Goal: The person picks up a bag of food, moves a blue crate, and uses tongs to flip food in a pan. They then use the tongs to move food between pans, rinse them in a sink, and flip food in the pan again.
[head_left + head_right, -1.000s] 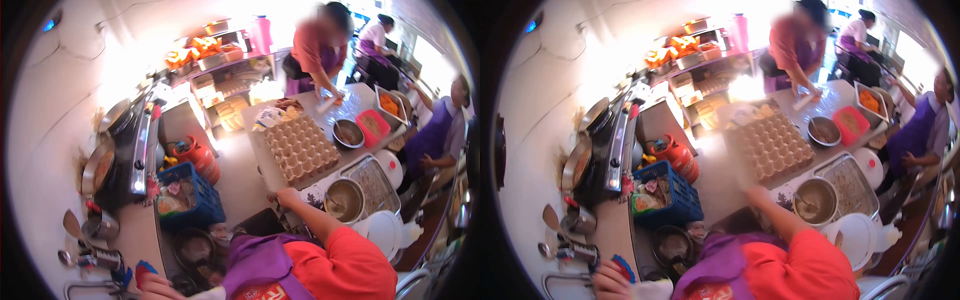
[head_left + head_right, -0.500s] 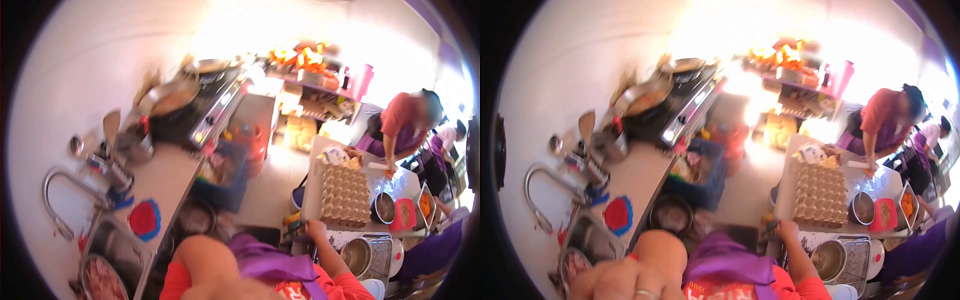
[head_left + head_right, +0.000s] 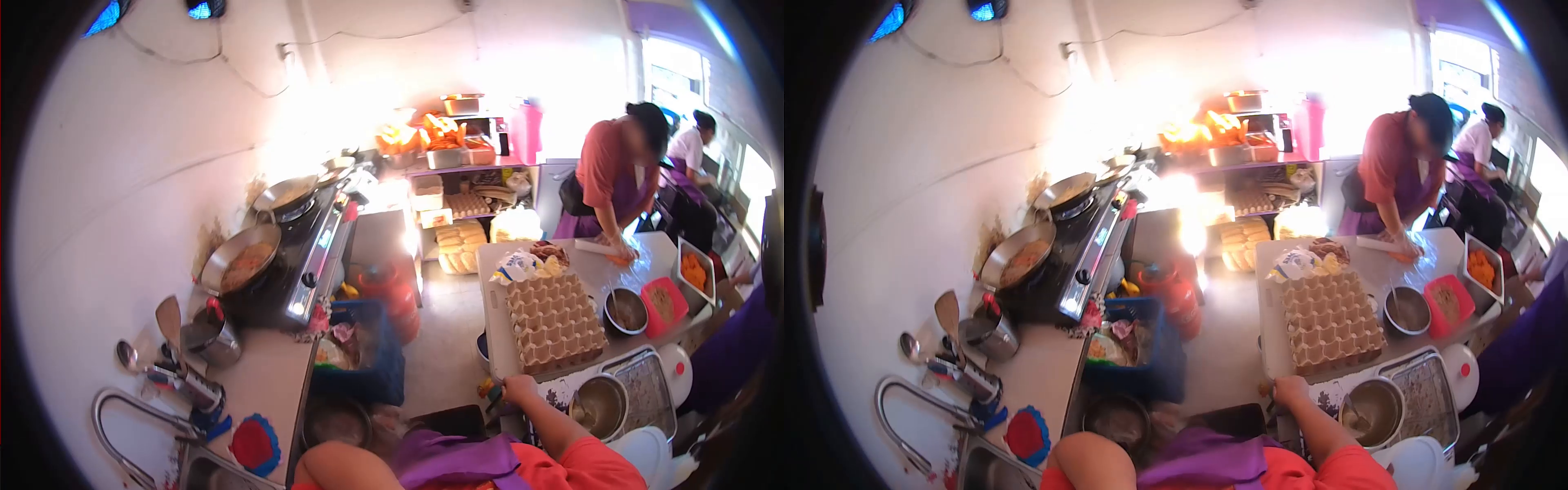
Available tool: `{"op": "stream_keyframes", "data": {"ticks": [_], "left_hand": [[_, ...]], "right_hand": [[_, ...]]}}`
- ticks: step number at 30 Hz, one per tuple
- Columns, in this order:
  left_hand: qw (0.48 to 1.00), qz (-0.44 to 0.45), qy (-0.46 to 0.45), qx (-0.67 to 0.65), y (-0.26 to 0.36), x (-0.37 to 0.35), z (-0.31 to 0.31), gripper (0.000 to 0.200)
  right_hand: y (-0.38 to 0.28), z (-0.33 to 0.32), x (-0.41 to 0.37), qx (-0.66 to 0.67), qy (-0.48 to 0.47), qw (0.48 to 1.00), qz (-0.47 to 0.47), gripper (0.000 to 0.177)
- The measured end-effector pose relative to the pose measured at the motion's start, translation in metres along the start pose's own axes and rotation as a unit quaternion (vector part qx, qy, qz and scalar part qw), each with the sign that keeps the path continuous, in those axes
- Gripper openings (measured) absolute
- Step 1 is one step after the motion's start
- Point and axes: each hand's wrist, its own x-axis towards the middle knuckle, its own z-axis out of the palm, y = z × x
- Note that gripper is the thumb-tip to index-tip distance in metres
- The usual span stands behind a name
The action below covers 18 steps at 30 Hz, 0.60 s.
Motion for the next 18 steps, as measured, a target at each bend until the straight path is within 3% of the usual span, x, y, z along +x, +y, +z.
{"op": "stream_keyframes", "data": {"ticks": [18], "left_hand": [[0.995,-0.046,-0.08,-0.037,-0.007,-0.007,0.009,0.022]], "right_hand": [[0.004,0.009,0.005,0.027,-0.025,0.999,0.034,0.022]]}}
